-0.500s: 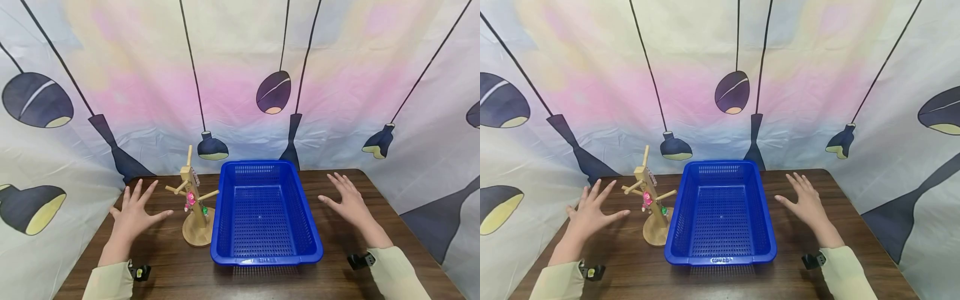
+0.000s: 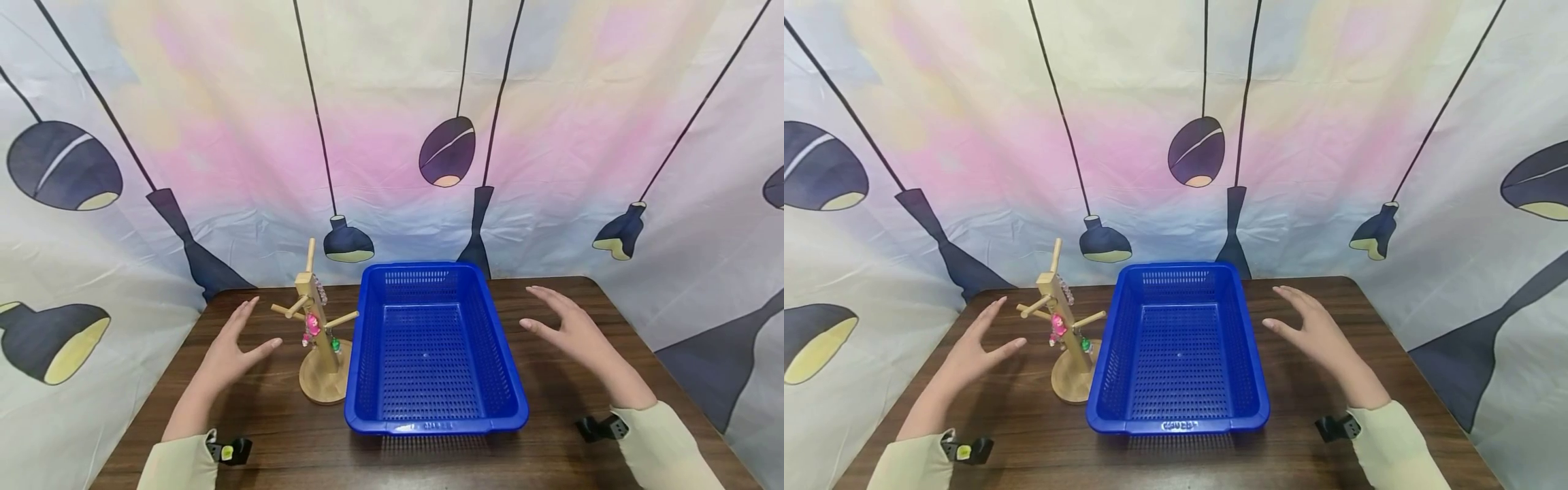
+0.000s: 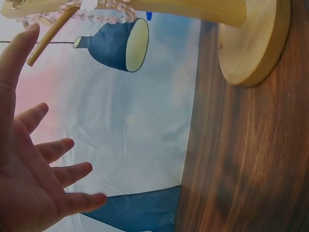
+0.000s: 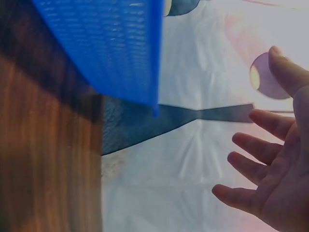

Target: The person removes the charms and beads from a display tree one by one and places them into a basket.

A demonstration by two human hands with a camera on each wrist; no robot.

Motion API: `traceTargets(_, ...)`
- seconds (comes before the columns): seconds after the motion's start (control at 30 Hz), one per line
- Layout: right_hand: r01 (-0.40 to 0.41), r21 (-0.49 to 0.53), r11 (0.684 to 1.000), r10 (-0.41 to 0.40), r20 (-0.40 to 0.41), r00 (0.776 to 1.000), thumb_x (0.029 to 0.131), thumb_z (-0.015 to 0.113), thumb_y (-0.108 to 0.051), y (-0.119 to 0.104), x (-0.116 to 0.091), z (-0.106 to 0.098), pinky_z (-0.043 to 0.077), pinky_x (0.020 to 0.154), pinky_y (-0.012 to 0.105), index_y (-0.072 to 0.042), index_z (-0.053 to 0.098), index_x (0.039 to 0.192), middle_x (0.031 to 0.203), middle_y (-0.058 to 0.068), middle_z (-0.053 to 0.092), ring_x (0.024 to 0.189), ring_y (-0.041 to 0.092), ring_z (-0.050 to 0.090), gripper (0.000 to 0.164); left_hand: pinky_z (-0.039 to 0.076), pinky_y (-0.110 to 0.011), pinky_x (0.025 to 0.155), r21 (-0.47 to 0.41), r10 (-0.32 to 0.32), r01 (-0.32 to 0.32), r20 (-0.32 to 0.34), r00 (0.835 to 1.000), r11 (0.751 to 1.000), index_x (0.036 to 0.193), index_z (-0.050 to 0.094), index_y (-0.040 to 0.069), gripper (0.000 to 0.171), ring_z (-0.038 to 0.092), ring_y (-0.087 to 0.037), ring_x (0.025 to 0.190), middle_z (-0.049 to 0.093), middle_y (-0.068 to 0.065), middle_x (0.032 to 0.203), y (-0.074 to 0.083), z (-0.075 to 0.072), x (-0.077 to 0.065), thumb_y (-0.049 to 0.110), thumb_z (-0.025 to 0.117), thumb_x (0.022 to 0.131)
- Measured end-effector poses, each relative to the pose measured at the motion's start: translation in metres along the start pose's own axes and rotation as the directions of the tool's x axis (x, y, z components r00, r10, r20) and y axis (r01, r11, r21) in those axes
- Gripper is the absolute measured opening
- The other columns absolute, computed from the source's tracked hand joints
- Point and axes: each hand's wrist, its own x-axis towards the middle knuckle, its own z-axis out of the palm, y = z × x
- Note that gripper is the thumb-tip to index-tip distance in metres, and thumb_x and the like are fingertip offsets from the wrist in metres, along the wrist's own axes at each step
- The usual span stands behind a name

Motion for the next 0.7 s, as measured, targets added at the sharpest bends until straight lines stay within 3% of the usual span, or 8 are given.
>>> traceTargets(0.23, 0.01, 0.032, 0.999, -0.011, 0.017, 1.0, 0.1, 0.068, -0.035, -0.022, 0.006, -0.011, 0.045, 0.107, 0.072, -0.006, 0.048, 0.15, 0.154, 0.027, 0.046, 0.139, 0.052, 0.046, 0.062, 0.033, -0.078, 0.113, -0.095, -0.073, 0.077, 0.04, 0.996, 0.992, 0.166, 0.008, 0.012, 0.093, 0.026, -0.058, 0.149, 0.022, -0.036, 0.164, 0.007, -0.005, 0.002, 0.046, 0.064, 0.099)
traceTargets(0.53, 0.02, 0.139, 0.99, -0.032, 0.081, 0.996, 0.102, 0.066, -0.032, -0.047, 0.016, -0.024, 0.052, 0.105, 0.064, -0.004, 0.053, 0.146, 0.147, 0.023, 0.057, 0.133, 0.046, 0.055, 0.054, 0.037, -0.069, 0.117, -0.266, -0.032, 0.029, -0.007, 0.999, 0.963, 0.163, 0.018, 0.004, 0.077, 0.035, -0.05, 0.148, 0.03, -0.029, 0.164, 0.012, -0.004, 0.005, 0.03, 0.06, 0.104)
traceTargets(0.6, 0.02, 0.17, 0.985, -0.035, 0.087, 0.996, 0.102, 0.065, -0.032, -0.054, 0.019, -0.027, 0.056, 0.101, 0.06, -0.005, 0.054, 0.145, 0.144, 0.022, 0.06, 0.128, 0.044, 0.06, 0.052, 0.047, -0.046, 0.117, -0.288, -0.029, 0.023, -0.016, 0.999, 0.957, 0.163, 0.019, 0.004, 0.074, 0.04, -0.045, 0.147, 0.034, -0.028, 0.163, 0.013, -0.004, 0.006, 0.029, 0.059, 0.105)
traceTargets(0.7, 0.028, 0.198, 0.98, -0.047, 0.093, 0.995, 0.102, 0.066, -0.031, -0.063, 0.026, -0.026, 0.06, 0.096, 0.055, -0.005, 0.056, 0.143, 0.139, 0.022, 0.064, 0.12, 0.04, 0.066, 0.05, 0.049, -0.009, 0.1, -0.335, -0.032, 0.018, -0.037, 0.999, 0.942, 0.162, 0.022, 0.005, 0.071, 0.057, -0.009, 0.134, 0.038, -0.028, 0.161, 0.015, -0.002, 0.008, 0.026, 0.059, 0.105)
